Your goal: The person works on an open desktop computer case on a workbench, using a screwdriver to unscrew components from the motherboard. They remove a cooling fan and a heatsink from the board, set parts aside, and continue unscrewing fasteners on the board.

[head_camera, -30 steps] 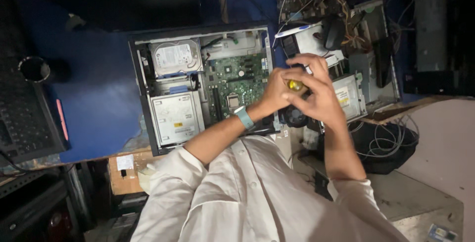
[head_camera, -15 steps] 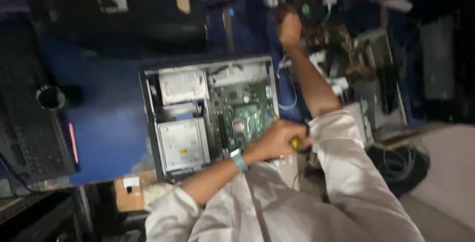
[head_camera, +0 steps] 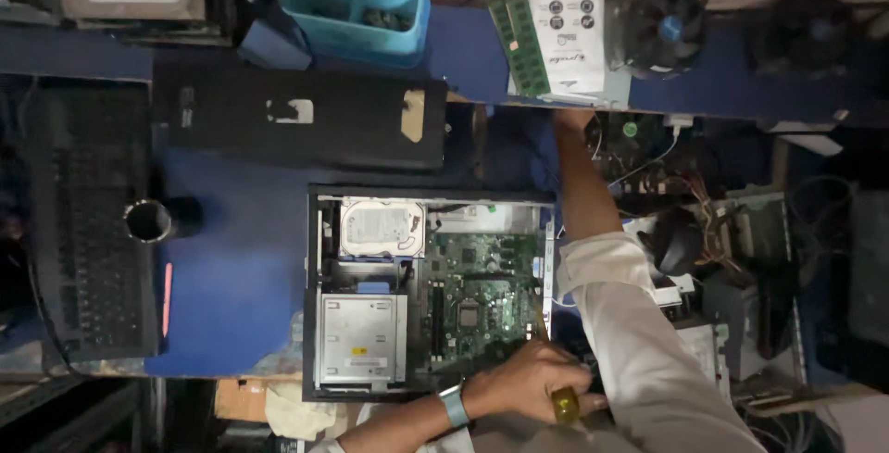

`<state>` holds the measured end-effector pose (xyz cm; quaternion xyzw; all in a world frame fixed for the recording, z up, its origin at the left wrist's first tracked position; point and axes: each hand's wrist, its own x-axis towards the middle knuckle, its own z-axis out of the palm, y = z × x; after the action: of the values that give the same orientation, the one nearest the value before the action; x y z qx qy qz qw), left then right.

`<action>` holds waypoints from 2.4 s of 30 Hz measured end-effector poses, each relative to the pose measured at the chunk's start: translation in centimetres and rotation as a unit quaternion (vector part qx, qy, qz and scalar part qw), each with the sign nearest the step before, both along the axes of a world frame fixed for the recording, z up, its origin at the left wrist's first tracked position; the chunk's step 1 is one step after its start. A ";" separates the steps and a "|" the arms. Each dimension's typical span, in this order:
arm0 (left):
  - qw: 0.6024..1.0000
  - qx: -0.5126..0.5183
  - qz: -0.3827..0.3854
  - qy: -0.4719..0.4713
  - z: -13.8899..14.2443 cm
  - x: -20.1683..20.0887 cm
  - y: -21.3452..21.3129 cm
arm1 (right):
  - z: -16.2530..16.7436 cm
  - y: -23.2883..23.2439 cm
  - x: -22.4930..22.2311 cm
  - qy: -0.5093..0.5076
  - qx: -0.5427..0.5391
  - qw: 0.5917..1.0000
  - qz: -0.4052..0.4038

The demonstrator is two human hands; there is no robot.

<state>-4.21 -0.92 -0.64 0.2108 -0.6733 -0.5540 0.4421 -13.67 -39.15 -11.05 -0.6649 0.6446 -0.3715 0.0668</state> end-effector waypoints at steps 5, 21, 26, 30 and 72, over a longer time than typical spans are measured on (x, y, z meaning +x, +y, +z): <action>1.000 0.015 -0.010 -0.006 -0.2 -0.5 0.4 | -1.7 -0.8 -0.5 0.109 -0.030 0.980 -0.166; 1.000 0.016 -0.009 -0.011 -0.4 0.2 0.3 | -1.3 -1.6 0.7 0.302 -0.062 0.941 -0.138; 0.999 0.030 -0.010 0.008 0.0 0.7 -0.2 | -2.0 -1.7 0.4 0.369 -0.202 0.902 -0.099; 1.000 0.024 0.019 0.003 0.5 0.9 -0.7 | -2.5 -0.9 0.1 0.075 -0.051 0.994 -0.060; 0.988 -0.053 0.147 0.003 2.1 -2.0 8.6 | 24.3 45.1 -4.2 -0.458 0.141 0.847 0.229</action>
<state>-6.24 7.67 1.46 0.2816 -0.6619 -0.4473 0.5315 -17.83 6.00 13.23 -0.5315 0.4156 -0.5127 0.5310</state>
